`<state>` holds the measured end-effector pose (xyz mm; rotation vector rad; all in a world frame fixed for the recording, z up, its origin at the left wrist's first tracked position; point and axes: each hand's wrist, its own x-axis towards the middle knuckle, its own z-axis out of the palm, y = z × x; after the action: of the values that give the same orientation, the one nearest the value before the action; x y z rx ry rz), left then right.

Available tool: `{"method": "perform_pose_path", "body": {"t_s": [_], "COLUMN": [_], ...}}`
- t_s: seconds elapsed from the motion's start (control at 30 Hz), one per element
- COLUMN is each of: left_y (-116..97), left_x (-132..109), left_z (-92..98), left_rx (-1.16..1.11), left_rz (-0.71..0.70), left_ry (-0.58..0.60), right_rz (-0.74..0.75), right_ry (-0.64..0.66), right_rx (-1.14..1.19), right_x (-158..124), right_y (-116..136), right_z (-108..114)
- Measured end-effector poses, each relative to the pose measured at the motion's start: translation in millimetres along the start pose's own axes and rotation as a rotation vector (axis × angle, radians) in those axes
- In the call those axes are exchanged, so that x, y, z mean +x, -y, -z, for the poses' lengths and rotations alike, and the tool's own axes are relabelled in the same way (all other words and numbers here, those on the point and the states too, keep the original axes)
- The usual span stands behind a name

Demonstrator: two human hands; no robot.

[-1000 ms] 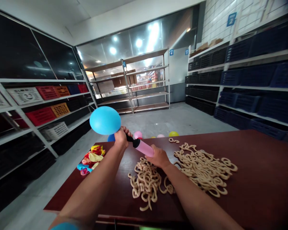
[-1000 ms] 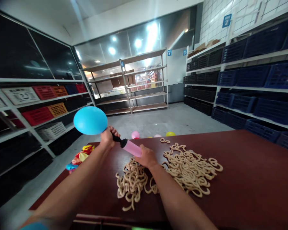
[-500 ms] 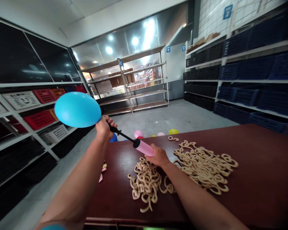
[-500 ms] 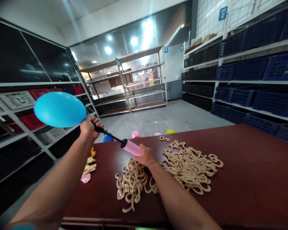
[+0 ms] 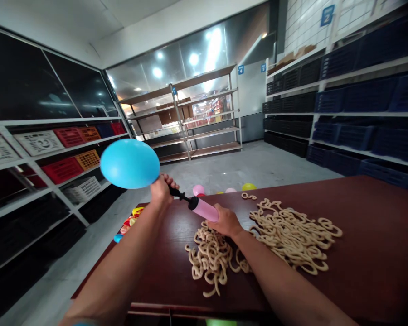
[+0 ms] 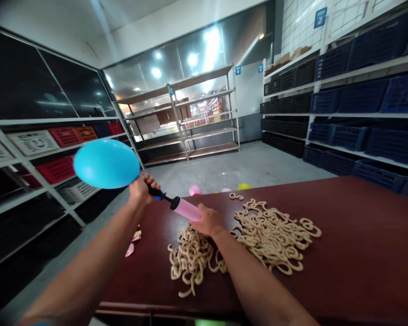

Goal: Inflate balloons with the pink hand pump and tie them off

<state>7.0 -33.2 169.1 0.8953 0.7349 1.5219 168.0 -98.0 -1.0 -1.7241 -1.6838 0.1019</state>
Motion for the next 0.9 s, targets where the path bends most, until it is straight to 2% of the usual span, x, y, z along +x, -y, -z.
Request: {"method": "perform_pose_path", "body": {"t_s": [0.17, 0.27, 0.37, 0.57, 0.67, 0.77, 0.83, 0.9], "left_y": [-65.6, -77.5, -59.9, 21.6, 50.4, 51.9, 37.1, 13.0], "left_x": [15.8, 25.8, 30.6, 11.6, -2.0, -6.7, -4.1, 1.4], "left_z": [0.5, -0.5, -1.0, -1.1, -0.9, 1.4, 4.3, 7.9], "left_rx": [0.037, 0.046, 0.028, -0.028, -0.053, -0.056, -0.05, -0.038], "left_rz": [-0.094, -0.119, -0.117, 0.032, 0.064, 0.075, 0.059, 0.027], "left_ry": [0.033, 0.035, -0.006, -0.064, -0.094, -0.073, -0.05, -0.03], "right_rz": [0.015, -0.008, -0.035, -0.033, -0.018, -0.006, 0.008, 0.02], "right_ry": [-0.03, -0.026, -0.011, -0.01, -0.003, 0.008, 0.003, -0.009], "right_rx": [0.037, 0.015, -0.017, -0.065, -0.08, -0.065, -0.054, -0.047], "right_x": [2.5, 3.9, 4.0, 2.0, 0.6, -0.2, 0.1, 1.1], "right_y": [-2.2, -4.2, -8.2, -14.1, -11.3, -6.9, -5.0, -4.4], "right_z": [-2.5, -5.9, -8.6, -9.2, -7.7, -5.0, -3.2, -2.2]}}
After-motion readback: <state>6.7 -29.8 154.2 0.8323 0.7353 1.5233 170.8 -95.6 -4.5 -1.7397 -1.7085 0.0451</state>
